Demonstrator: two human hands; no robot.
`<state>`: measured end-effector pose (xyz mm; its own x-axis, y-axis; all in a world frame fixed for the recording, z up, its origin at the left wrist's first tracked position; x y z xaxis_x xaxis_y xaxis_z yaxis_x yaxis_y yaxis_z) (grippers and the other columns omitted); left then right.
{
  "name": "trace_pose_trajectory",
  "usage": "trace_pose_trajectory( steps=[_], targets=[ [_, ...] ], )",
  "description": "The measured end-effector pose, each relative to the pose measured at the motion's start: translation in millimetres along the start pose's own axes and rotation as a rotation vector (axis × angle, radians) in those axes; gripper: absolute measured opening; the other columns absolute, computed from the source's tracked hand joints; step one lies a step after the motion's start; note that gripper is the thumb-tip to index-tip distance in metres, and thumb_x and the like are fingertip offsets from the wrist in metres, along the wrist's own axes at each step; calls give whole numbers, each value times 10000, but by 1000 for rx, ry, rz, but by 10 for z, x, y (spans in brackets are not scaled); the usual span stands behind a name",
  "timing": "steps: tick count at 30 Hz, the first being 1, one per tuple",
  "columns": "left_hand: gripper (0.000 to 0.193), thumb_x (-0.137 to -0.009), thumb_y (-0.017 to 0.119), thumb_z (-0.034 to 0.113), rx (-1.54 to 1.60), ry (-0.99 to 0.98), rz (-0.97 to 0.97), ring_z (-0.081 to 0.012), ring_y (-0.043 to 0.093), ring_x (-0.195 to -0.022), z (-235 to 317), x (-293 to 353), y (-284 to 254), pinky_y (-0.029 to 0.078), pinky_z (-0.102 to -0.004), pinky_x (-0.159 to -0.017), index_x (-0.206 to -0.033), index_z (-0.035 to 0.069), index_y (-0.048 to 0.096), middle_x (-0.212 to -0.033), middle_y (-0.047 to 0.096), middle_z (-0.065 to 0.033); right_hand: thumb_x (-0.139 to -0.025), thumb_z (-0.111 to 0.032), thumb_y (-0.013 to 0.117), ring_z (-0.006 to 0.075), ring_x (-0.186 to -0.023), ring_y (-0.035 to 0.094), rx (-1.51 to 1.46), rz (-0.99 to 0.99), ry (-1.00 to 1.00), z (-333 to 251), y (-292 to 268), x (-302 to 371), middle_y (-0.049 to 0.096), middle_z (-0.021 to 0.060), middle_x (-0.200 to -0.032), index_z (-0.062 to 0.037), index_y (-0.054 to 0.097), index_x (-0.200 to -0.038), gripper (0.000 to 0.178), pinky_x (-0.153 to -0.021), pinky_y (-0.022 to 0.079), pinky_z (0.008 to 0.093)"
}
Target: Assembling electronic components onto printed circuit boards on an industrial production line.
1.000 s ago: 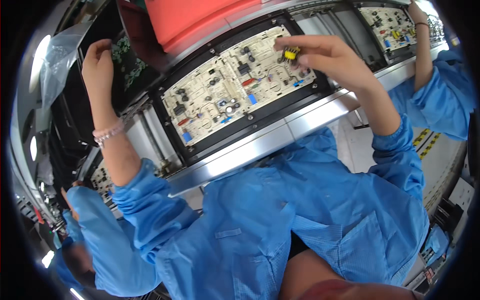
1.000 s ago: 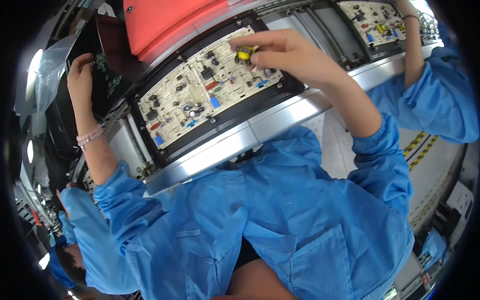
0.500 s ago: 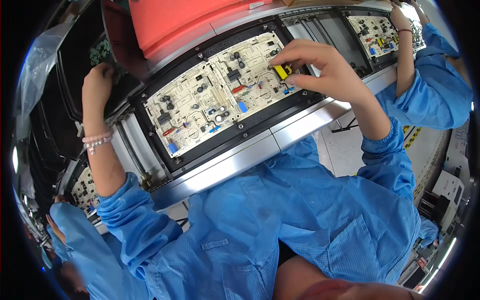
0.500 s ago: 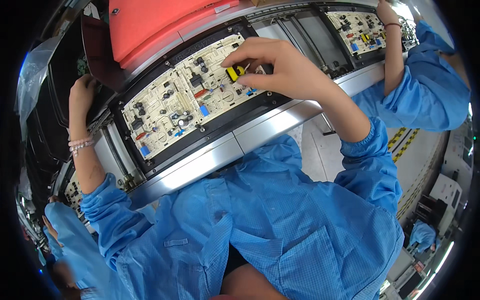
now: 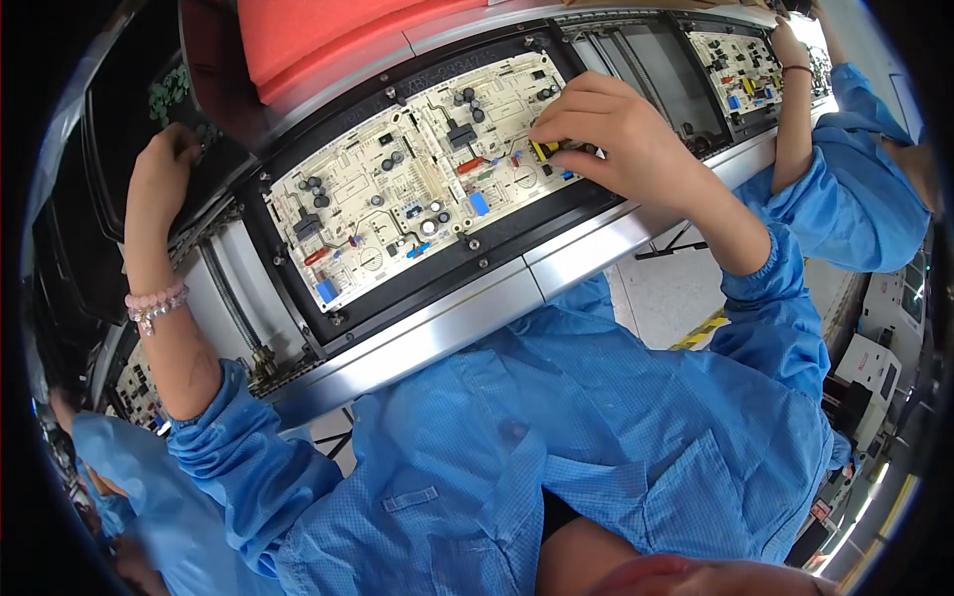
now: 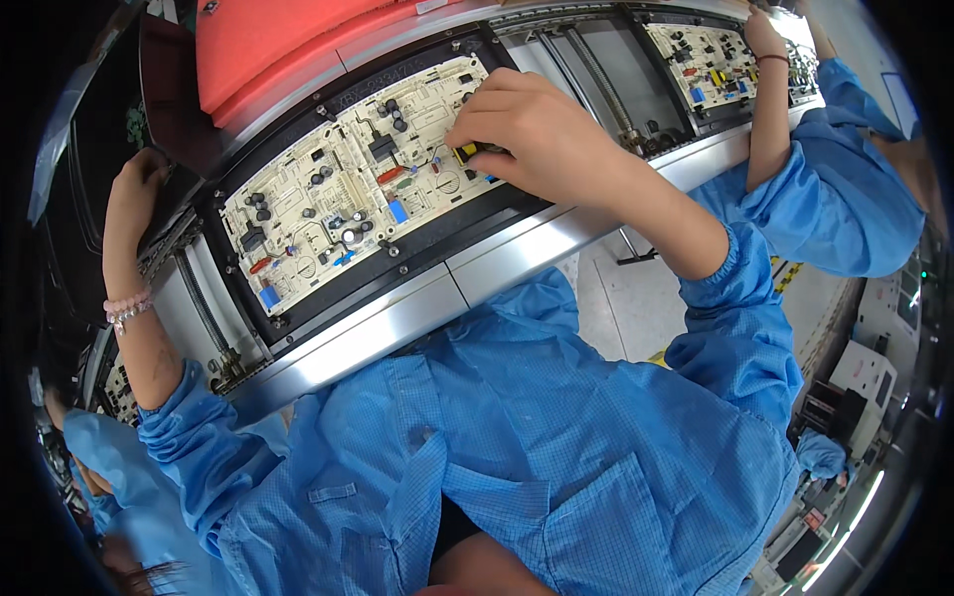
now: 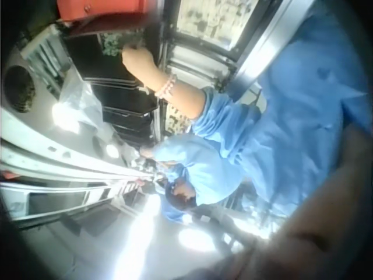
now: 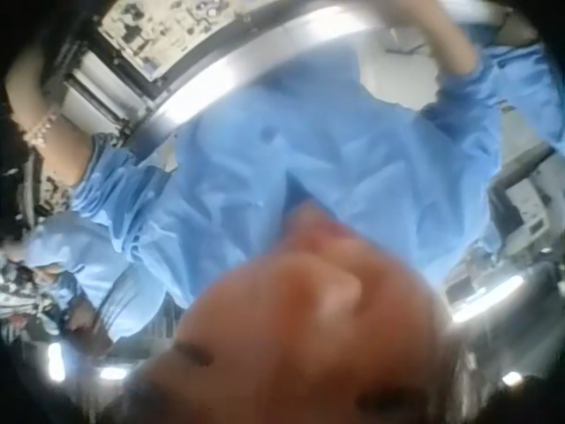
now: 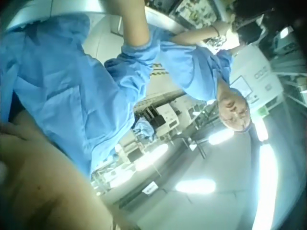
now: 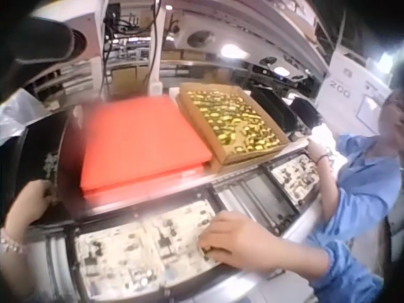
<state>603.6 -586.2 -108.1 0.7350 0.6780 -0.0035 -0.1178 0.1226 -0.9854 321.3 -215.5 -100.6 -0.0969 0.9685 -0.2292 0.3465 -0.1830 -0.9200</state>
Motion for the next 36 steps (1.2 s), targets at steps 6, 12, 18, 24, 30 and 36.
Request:
trace_pose_trajectory(
  steps=[6, 12, 18, 24, 30, 36],
  targets=[
    [185, -872, 614, 133, -144, 6, 66, -368, 654, -905, -187, -5, 49, 499, -415, -799, -1008, 15, 657, -965, 669, -204, -713, -103, 757, 245, -1031, 568, 102, 27, -45, -17, 55, 46, 684, 9, -1040, -87, 719, -1044, 333, -898, 449, 377],
    [226, -886, 583, 223, -124, -15, 155, -372, 656, -892, -30, 45, -49, 507, -413, -757, -989, 40, 666, -926, 684, -181, -729, -123, 755, 227, -1042, 540, 116, 90, -17, 40, 147, 130, 665, -12, -1048, -117, 730, -1064, 335, -928, 411, 381],
    [249, -907, 563, 247, -38, -42, 226, -340, 672, -893, -9, 89, -109, 511, -392, -751, -1038, 55, 652, -924, 692, -159, -751, -148, 741, 222, -1031, 534, 190, -20, -28, 43, 90, 43, 620, 0, -1027, -120, 723, -1019, 271, -905, 391, 388],
    [218, -900, 567, 151, -2, 111, 264, -359, 638, -977, -39, 171, -6, 506, -412, -826, -1076, 83, 677, -1042, 668, -160, -768, -171, 737, 231, -994, 567, 151, -294, 21, -42, -136, -298, 639, 46, -1003, -95, 692, -1005, 252, -889, 416, 374],
    [210, -851, 636, 169, 76, 0, 299, -355, 665, -856, 214, 447, -184, 519, -420, -746, -1026, 75, 704, -898, 685, -174, -817, -140, 666, 304, -796, 650, 4, 112, 95, 295, -274, -1638, 678, 164, -859, 10, 679, -938, 193, -723, 511, 390],
    [107, -857, 645, 92, 245, 101, 429, -266, 641, -673, 411, 899, -355, 496, -345, -620, -933, 23, 675, -826, 647, -136, -828, -315, 633, 369, -911, 632, 143, 229, 187, 425, 503, -3079, 671, 208, -951, -34, 705, -933, 309, -789, 515, 461]
  ],
)
Point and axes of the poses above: each hand's wrist, its own x-axis away from the middle knuckle, its own y-axis out of the palm, z = x × y, the point moved 1 cm from there along -x, towards the middle knuckle
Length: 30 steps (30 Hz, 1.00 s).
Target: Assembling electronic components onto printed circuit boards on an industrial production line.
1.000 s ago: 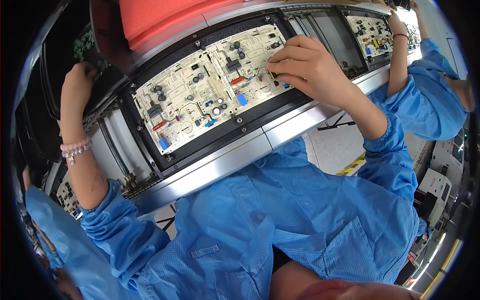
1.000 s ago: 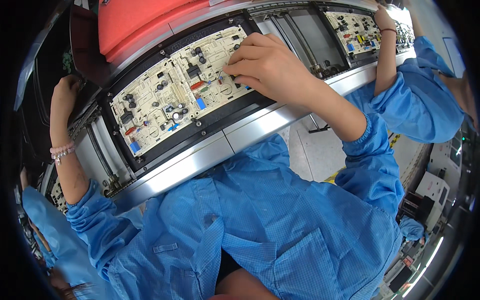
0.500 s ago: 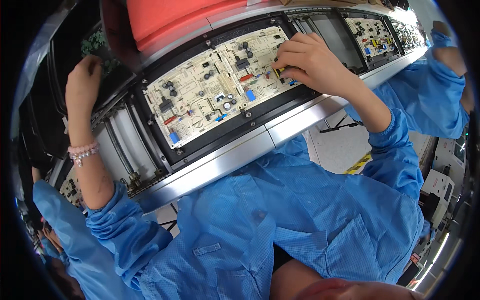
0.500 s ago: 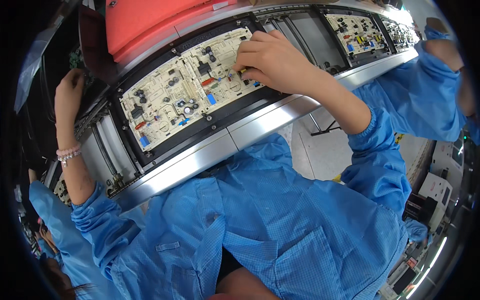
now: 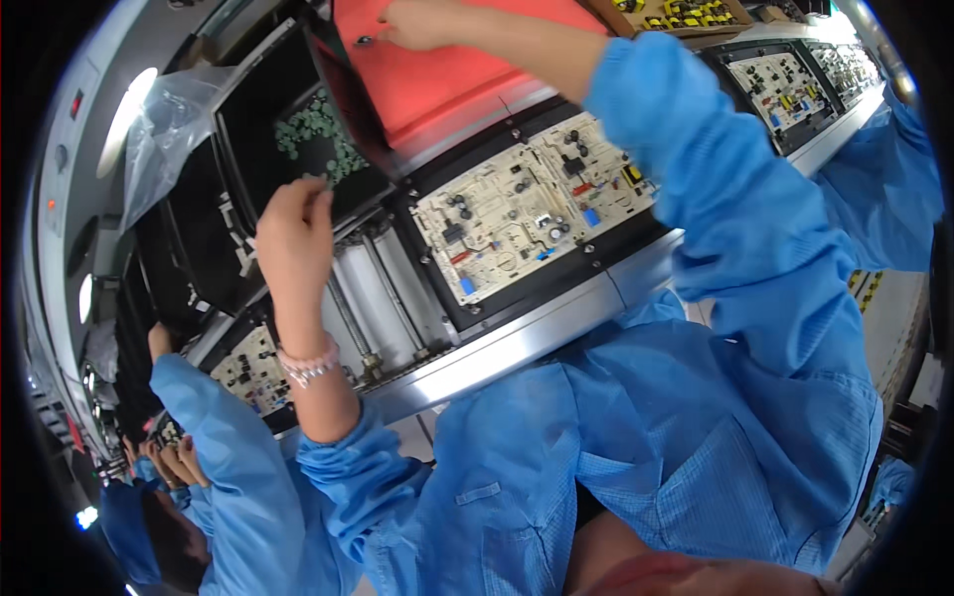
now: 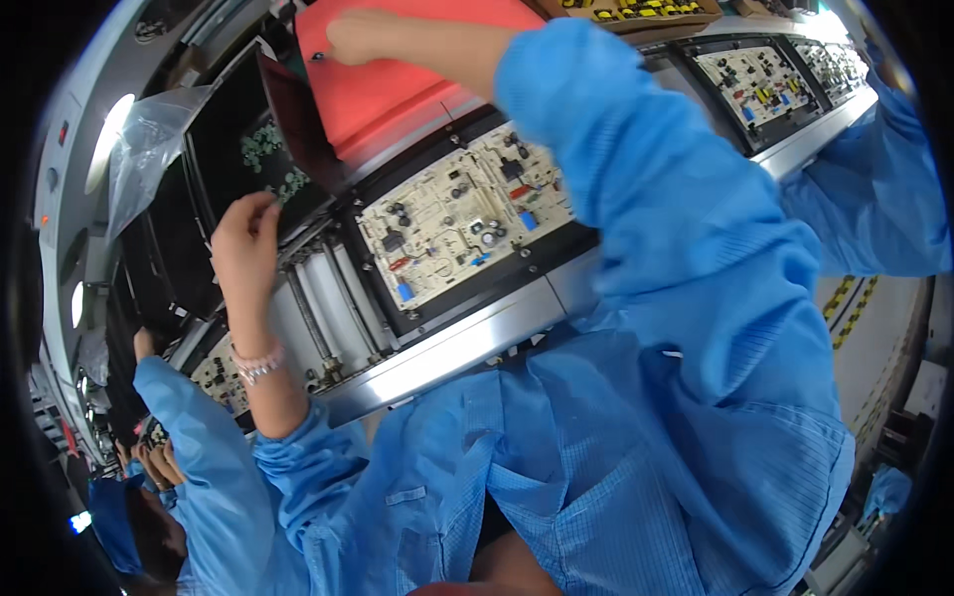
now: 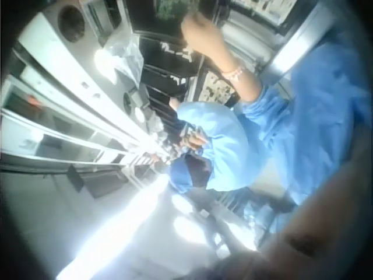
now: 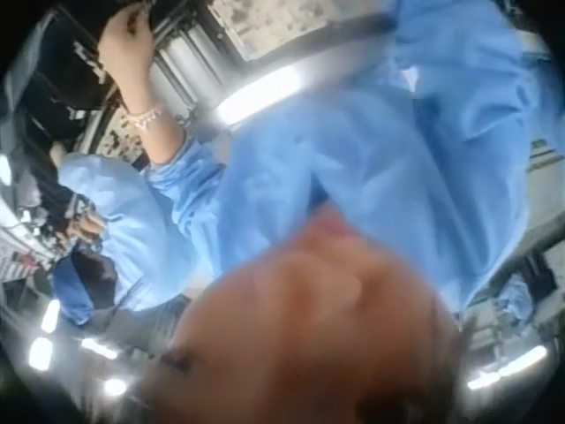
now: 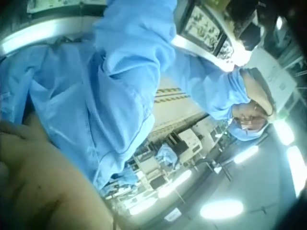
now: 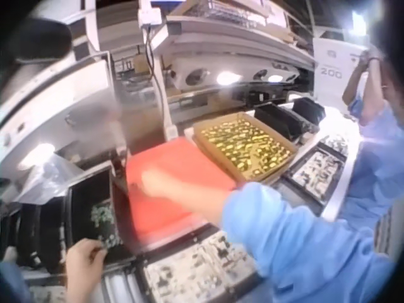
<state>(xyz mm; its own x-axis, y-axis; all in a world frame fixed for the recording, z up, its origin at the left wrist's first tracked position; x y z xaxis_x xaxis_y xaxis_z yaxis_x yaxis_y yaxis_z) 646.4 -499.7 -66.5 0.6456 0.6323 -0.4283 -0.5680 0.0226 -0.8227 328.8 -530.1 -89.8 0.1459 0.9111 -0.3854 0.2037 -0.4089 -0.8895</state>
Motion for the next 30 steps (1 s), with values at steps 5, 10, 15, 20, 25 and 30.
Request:
trace_pose_trajectory(
  steps=[5, 10, 15, 20, 25, 30],
  targets=[
    [85, -845, 664, 54, 35, -36, -12, -217, 618, -633, 175, 358, -249, 481, -311, -578, -919, 14, 672, -822, 641, -115, -819, -384, 651, 310, -940, 678, 67, 236, 87, -265, 507, -367, 704, 152, -982, -78, 734, -987, 358, -834, 542, 439],
    [96, -848, 654, -15, 128, 62, -10, -186, 590, -634, 252, 557, -323, 460, -276, -550, -939, -3, 679, -846, 635, -106, -798, -158, 681, 325, -755, 676, -457, 267, -23, -46, 27, -108, 693, 198, -819, 4, 695, -850, 171, -724, 535, 405],
    [115, -850, 642, -37, 96, -53, -64, -191, 596, -677, 301, 1001, -525, 449, -268, -543, -956, -10, 677, -870, 635, -114, -812, -126, 692, 204, -795, 688, -554, -227, -181, -37, -944, 880, 723, 128, -871, 4, 704, -991, 221, -733, 536, 317],
    [134, -851, 622, -64, 183, -190, -196, -180, 594, -697, 136, 1131, -232, 461, -250, -567, -969, -24, 673, -875, 639, -109, -840, -81, 629, 217, -808, 692, -558, -395, 59, 400, -1558, 1986, 721, 143, -901, 16, 705, -1002, 203, -739, 530, 322],
    [134, -807, 666, -71, 243, -178, -178, -197, 618, -716, 466, 1143, -79, 489, -271, -632, -936, -33, 670, -867, 658, -116, -812, -79, 647, 292, -770, 674, -406, -534, 34, 584, -1605, 2387, 699, 160, -846, 12, 706, -957, 181, -719, 520, 362],
    [140, -737, 712, -91, 249, -119, -216, -223, 634, -739, 744, 1047, 82, 500, -302, -696, -852, -19, 679, -824, 673, -105, -795, -47, 657, 265, -832, 669, -239, -624, 188, 494, -1501, 2470, 702, 128, -876, 27, 708, -949, 179, -779, 525, 353]
  ],
)
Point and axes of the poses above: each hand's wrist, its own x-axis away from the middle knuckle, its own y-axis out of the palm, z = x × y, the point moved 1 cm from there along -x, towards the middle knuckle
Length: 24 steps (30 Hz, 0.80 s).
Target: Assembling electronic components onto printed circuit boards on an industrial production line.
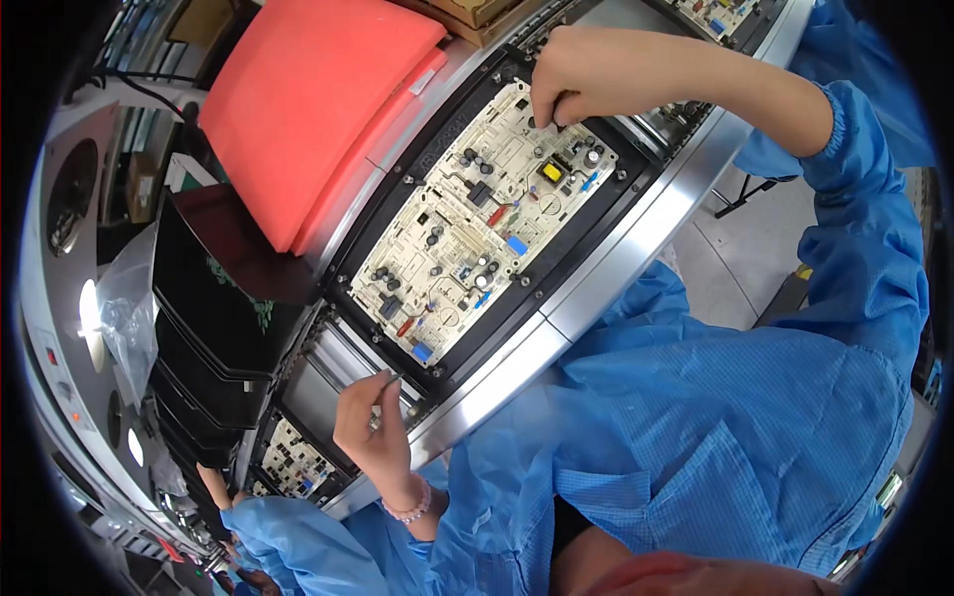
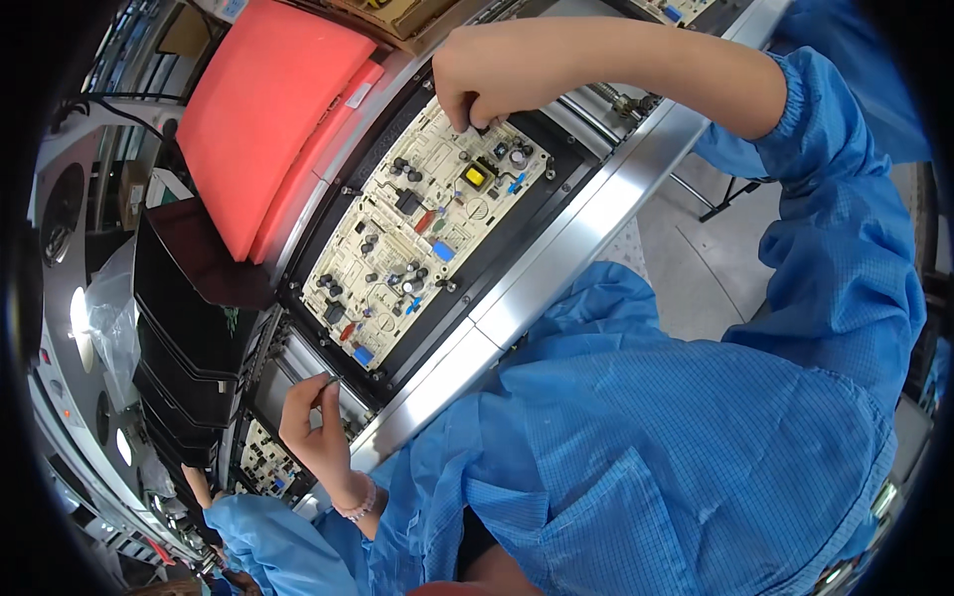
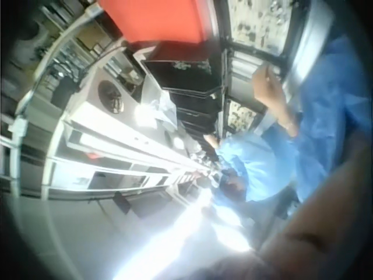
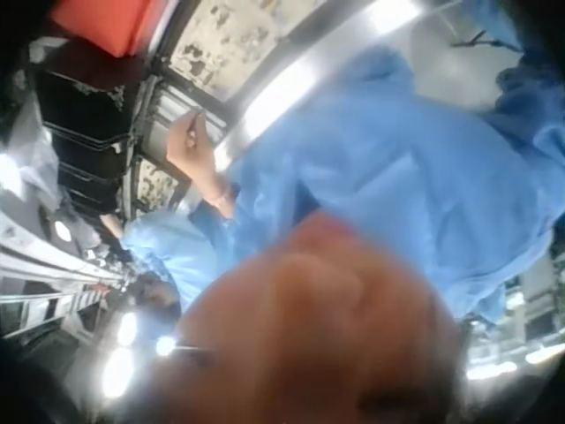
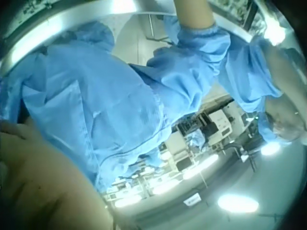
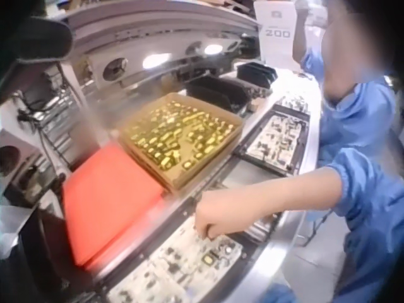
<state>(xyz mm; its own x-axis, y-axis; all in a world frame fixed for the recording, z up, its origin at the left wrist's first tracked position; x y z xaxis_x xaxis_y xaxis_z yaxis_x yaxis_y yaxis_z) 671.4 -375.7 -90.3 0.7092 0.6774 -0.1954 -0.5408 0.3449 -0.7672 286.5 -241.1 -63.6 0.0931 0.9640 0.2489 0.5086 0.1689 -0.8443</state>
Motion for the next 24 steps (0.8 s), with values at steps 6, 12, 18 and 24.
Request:
trace_pose_trajectory(
  steps=[6, 12, 18, 24],
  targets=[
    [130, -784, 690, -93, -12, 75, -49, -119, 591, -706, 10, -58, 96, 473, -226, -650, -893, -26, 667, -824, 659, -72, -782, -7, 639, 267, -864, 679, 84, 22, -97, -2, 51, -10, 708, 142, -900, 20, 725, -919, 165, -798, 527, 361],
    [131, -761, 686, -107, -11, 29, -51, -155, 607, -714, 7, -50, 132, 473, -255, -663, -868, -32, 676, -819, 667, -87, -775, -13, 657, 282, -890, 673, 85, 22, 1, -54, 120, -36, 709, 137, -906, 13, 729, -910, 155, -813, 523, 370],
    [129, -757, 692, -104, 14, 32, -58, -165, 606, -718, -9, -47, 163, 474, -259, -671, -864, -34, 673, -825, 664, -97, -759, -5, 669, 303, -838, 670, 202, 138, -51, -46, 227, 17, 701, 147, -878, 18, 725, -879, 134, -787, 529, 379],
    [125, -760, 692, -100, 18, 59, -58, -173, 608, -731, -27, -44, 170, 475, -264, -676, -862, -30, 678, -827, 660, -98, -762, 9, 659, 305, -812, 671, 89, 113, -91, -17, 200, 12, 699, 150, -874, 29, 722, -866, 123, -766, 531, 376]
  ],
)
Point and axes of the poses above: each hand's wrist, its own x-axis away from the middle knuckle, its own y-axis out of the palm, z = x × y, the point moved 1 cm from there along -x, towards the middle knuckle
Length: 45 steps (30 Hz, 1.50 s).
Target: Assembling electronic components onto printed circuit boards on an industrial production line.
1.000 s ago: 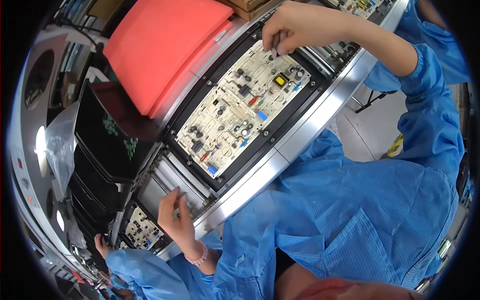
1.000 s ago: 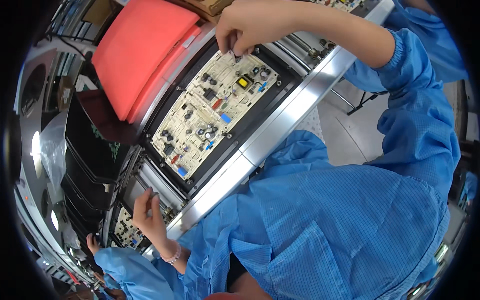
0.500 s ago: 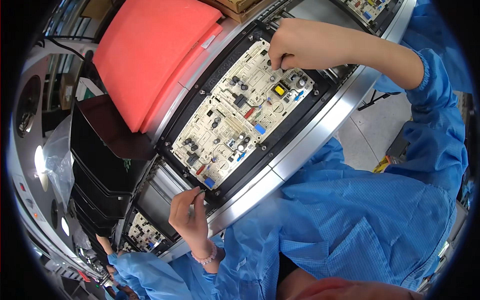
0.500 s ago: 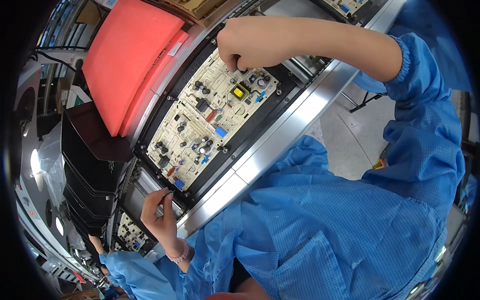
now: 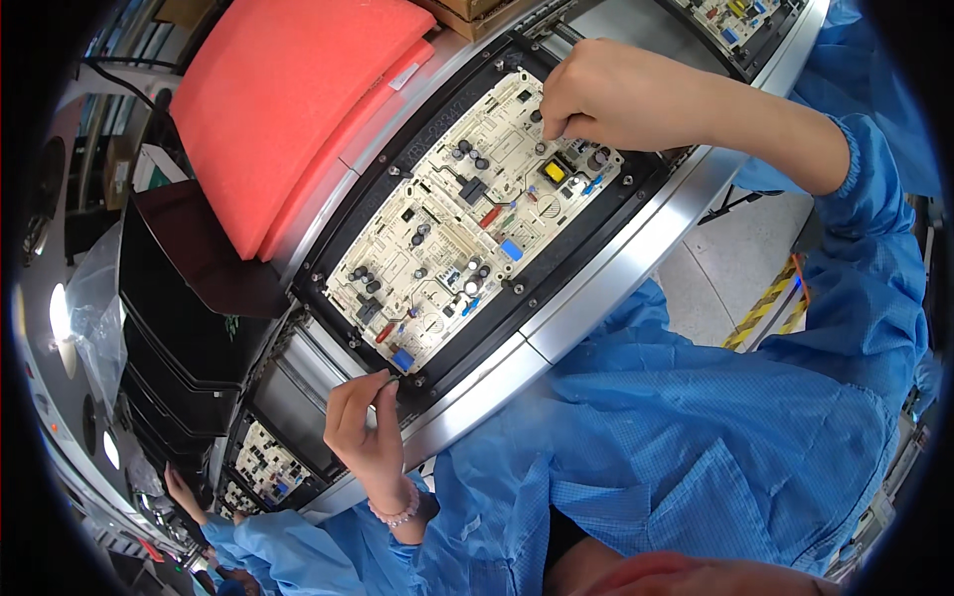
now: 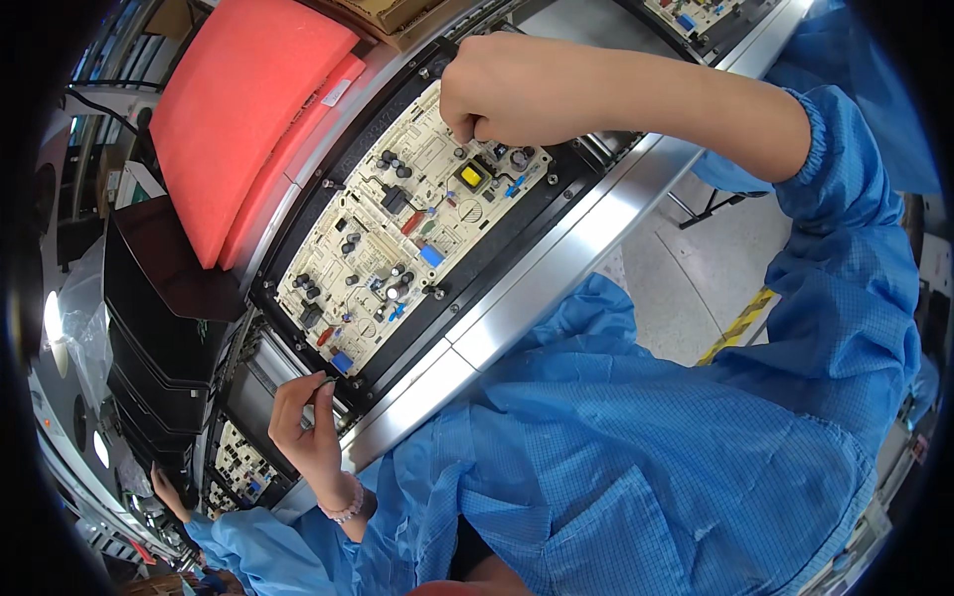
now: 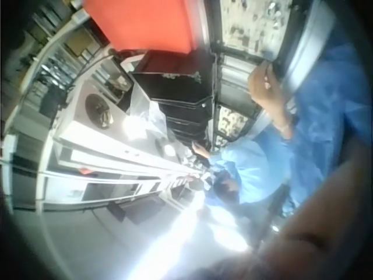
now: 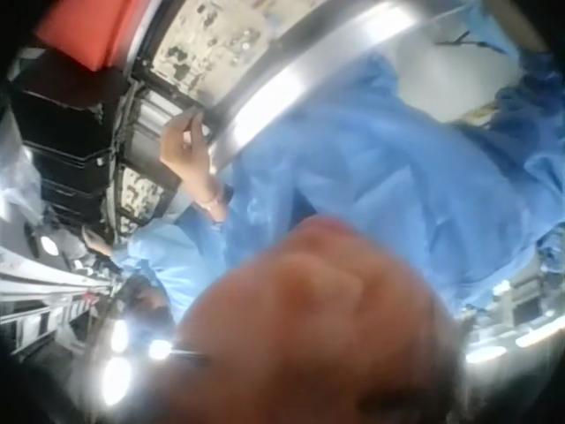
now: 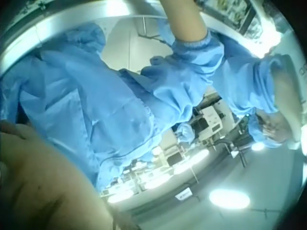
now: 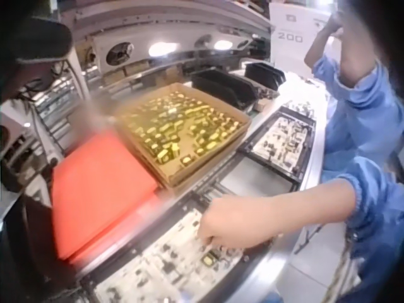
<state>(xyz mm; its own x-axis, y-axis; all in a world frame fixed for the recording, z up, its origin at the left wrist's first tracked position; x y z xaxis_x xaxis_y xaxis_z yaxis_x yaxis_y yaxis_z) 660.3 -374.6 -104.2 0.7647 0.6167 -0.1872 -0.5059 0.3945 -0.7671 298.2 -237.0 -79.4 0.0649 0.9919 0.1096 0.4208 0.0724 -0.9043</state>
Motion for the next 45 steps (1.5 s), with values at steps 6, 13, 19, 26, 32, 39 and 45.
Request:
trace_pose_trajectory(
  steps=[6, 13, 19, 26, 32, 39, 45],
  targets=[
    [135, -759, 696, -98, -1, 0, -16, -171, 610, -736, -11, 1, -15, 476, -259, -673, -873, -27, 683, -830, 661, -99, -766, 10, 666, 291, -798, 671, -66, 22, 75, 34, 31, 33, 697, 146, -865, 32, 721, -867, 117, -764, 529, 370],
    [141, -756, 693, -112, 14, -7, -11, -159, 603, -735, -47, 31, -24, 479, -240, -655, -871, -33, 680, -838, 660, -97, -777, 9, 670, 280, -812, 667, -55, 60, -9, 67, 30, 76, 696, 135, -875, 28, 717, -885, 119, -770, 528, 353],
    [137, -754, 695, -113, 13, -2, -7, -152, 593, -728, -50, 29, -32, 465, -248, -651, -865, -35, 681, -834, 660, -90, -778, -5, 680, 279, -829, 669, 44, 65, -21, 8, 71, 73, 694, 125, -880, 17, 718, -885, 115, -774, 529, 354],
    [146, -739, 695, -105, 5, -22, -16, -190, 612, -741, -66, 54, -58, 474, -275, -672, -862, -28, 692, -835, 664, -97, -763, 4, 679, 286, -843, 672, 218, 48, 37, -66, 114, 54, 687, 130, -875, 9, 722, -878, 123, -772, 532, 365],
    [162, -721, 694, -105, 24, -57, -17, -224, 625, -756, -90, 95, -73, 484, -296, -690, -860, -21, 701, -838, 663, -104, -743, 30, 666, 312, -833, 664, 392, -57, 38, -193, 96, 3, 668, 145, -862, 19, 709, -835, 103, -755, 535, 381],
    [169, -715, 698, -109, 8, -57, -32, -219, 617, -755, -90, 141, -99, 479, -296, -683, -859, -20, 698, -831, 659, -99, -772, -53, 577, 383, -757, 646, 287, -192, -118, -228, -148, -52, 656, 210, -783, 15, 672, -806, 122, -693, 516, 437],
    [127, -760, 674, -122, 7, 3, -32, -149, 586, -722, -119, 150, -104, 449, -245, -635, -860, -44, 679, -833, 650, -88, -754, -47, 554, 402, -764, 640, 270, -205, -20, -290, -169, -61, 640, 225, -759, 12, 651, -750, 113, -692, 518, 459]
  ],
)
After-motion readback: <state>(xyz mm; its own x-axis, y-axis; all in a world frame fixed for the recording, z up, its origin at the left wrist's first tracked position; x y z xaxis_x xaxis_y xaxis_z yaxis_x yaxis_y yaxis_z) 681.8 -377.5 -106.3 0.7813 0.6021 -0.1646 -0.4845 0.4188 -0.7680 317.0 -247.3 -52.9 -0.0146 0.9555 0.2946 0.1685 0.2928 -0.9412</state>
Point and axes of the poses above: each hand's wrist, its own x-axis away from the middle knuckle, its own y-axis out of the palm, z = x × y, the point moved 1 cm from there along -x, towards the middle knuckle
